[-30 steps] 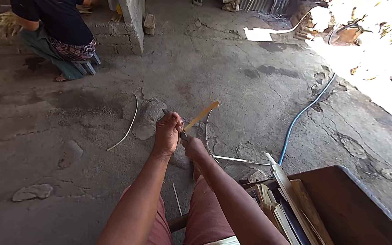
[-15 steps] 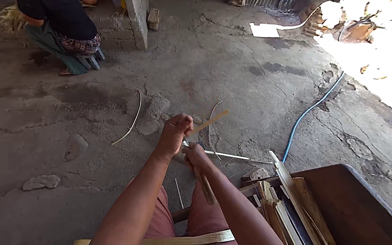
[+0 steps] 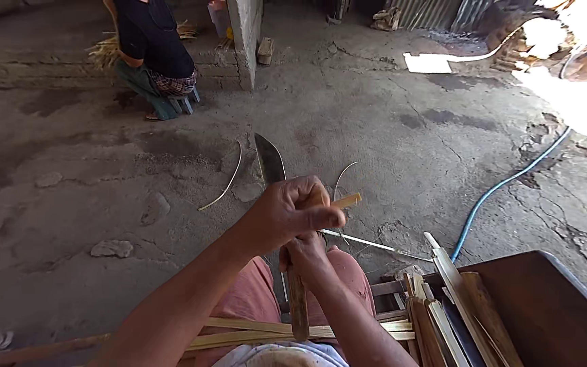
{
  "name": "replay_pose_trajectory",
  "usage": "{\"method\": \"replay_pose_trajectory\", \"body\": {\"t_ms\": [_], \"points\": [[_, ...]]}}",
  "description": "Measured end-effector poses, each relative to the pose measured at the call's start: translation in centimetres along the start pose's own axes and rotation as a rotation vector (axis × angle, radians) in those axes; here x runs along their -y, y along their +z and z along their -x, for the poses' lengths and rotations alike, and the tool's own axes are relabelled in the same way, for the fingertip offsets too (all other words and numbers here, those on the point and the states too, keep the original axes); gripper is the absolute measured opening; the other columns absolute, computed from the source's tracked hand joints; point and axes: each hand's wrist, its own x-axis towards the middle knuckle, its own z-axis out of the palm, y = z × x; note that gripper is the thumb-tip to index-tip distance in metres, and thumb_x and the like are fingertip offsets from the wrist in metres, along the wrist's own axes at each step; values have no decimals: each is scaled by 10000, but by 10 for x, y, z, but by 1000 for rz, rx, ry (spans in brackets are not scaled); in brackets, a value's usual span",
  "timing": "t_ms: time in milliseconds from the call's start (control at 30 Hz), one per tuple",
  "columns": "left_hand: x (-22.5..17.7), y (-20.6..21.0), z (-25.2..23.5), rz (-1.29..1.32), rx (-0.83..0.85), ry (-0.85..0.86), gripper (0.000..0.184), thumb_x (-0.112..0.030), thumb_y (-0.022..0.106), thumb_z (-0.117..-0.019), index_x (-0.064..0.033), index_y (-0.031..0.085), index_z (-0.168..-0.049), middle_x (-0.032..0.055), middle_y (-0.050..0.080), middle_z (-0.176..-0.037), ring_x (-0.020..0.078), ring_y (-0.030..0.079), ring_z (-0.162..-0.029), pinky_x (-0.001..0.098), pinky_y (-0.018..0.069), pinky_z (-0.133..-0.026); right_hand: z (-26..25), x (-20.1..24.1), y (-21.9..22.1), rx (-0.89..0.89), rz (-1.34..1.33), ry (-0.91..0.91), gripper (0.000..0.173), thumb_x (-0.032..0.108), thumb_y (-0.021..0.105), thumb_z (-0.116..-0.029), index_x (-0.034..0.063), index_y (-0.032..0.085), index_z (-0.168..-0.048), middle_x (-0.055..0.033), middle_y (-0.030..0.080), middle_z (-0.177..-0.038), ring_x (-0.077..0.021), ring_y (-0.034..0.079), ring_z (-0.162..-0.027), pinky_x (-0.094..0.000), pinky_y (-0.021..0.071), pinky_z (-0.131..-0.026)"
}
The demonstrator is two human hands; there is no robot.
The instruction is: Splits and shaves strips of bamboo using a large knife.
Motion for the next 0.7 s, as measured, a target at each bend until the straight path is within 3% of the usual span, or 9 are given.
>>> {"method": "replay_pose_trajectory", "body": {"t_ms": [100, 200, 233, 300, 367, 500, 600, 700], "points": [[6, -1, 39, -312, -94, 70, 327, -439, 778, -876, -139, 648, -872, -107, 588, -704, -40, 559, -640, 135, 482, -595, 26, 0, 3, 71, -237, 29, 150, 34, 466, -1044, 8, 555, -927, -43, 555, -560, -88, 535, -406, -222, 507, -418], [21, 5, 62, -370, -283, 172, 269, -352, 718, -944, -131, 608, -838, -107, 528, -663, -45, 479, -570, 131, 409, -521, 46, -9, 10, 102, -377, 98, 193, 69, 488, -1063, -34, 573, -924, -89, 595, -588, -104, 549, -411, -234, 517, -418], [23, 7, 69, -350, -336, 222, 257, -336, 714, -955, -139, 596, -839, -113, 514, -653, -52, 454, -554, 124, 387, -506, 52, -11, 13, 92, -411, 111, 198, 73, 489, -1063, -47, 592, -944, -100, 606, -603, -100, 545, -407, -231, 512, -414], [21, 7, 81, -235, -408, 332, 204, -347, 656, -1004, -194, 612, -877, -147, 500, -658, -79, 417, -538, 99, 363, -495, 61, -15, 14, 79, -454, 128, 225, 86, 477, -1075, -77, 633, -1084, -161, 702, -770, -82, 548, -426, -208, 504, -425], [12, 4, 92, -93, -475, 397, 246, -436, 547, -1043, -261, 632, -891, -166, 461, -648, -64, 382, -522, 123, 342, -487, 70, -17, 11, 67, -479, 133, 260, 93, 454, -1083, -81, 635, -1153, -184, 729, -851, -75, 554, -435, -200, 505, -434], [-17, -23, 111, 128, -735, 486, 416, -454, 449, -1076, -235, 599, -757, -121, 447, -548, 6, 384, -425, 169, 360, -415, 71, -19, -14, -39, -511, 98, 270, 130, 427, -1097, -60, 599, -1181, -168, 703, -837, -82, 524, -430, -214, 488, -419], [-35, -45, 121, 91, -821, 526, 490, -425, 272, -1117, -203, 547, -778, -93, 401, -526, 41, 357, -387, 183, 357, -383, 61, -33, -44, -101, -488, 113, 292, 136, 398, -1107, -73, 585, -1190, -179, 700, -807, -112, 554, -427, -242, 517, -417], [-47, -59, 131, 29, -836, 559, 480, -417, 256, -1118, -208, 540, -793, -92, 402, -531, 45, 364, -391, 186, 367, -387, 49, -54, -64, -206, -500, 211, 271, 167, 396, -1114, -42, 553, -1186, -169, 698, -821, -113, 554, -429, -235, 506, -407]]}}
